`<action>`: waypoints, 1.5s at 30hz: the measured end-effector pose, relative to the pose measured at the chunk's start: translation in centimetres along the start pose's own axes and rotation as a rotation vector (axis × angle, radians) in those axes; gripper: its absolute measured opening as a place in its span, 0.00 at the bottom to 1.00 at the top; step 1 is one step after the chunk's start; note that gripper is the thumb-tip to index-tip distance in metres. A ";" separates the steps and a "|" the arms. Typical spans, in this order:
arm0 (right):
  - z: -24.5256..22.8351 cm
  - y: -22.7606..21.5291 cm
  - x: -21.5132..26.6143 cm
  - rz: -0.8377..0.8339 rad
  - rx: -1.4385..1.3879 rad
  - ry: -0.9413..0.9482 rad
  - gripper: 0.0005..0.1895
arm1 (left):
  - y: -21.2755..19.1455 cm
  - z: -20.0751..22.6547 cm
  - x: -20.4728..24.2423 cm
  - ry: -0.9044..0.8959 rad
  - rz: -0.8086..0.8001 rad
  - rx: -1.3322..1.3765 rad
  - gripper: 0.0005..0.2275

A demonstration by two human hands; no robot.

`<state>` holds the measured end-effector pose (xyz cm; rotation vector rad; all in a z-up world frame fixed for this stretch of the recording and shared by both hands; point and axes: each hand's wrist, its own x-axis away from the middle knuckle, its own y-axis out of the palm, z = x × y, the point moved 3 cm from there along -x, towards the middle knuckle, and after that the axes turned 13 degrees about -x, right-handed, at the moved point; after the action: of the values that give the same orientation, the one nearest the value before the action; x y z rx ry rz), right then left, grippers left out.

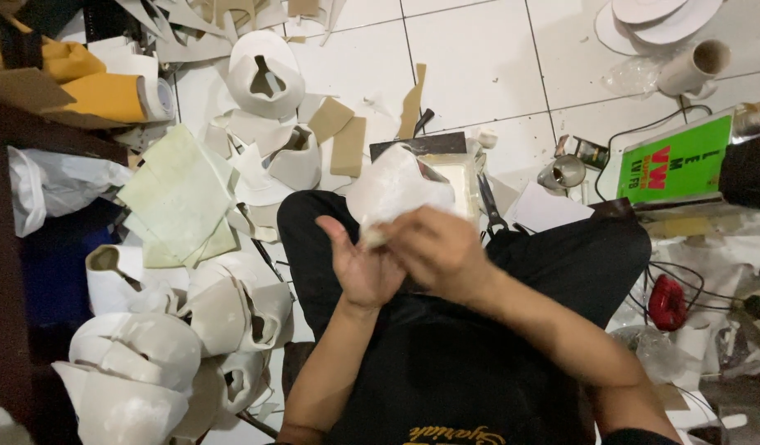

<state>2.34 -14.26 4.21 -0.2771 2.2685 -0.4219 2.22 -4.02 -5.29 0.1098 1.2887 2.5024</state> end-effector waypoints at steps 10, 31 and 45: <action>3.6 -4.6 0.4 0.210 0.163 -0.176 0.03 | 5.0 3.3 -0.5 0.055 0.255 0.204 0.24; -0.2 -3.9 -0.4 0.067 -0.054 0.083 0.07 | 2.0 -0.2 0.5 0.052 -0.054 0.028 0.43; -1.2 -6.7 -0.7 0.164 -0.001 0.228 0.14 | 1.0 0.3 0.0 0.141 0.206 -0.142 0.22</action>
<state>2.34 -19.95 8.00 -0.0438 2.4916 -0.3829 2.05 -4.27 -4.32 0.0359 1.2014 2.8139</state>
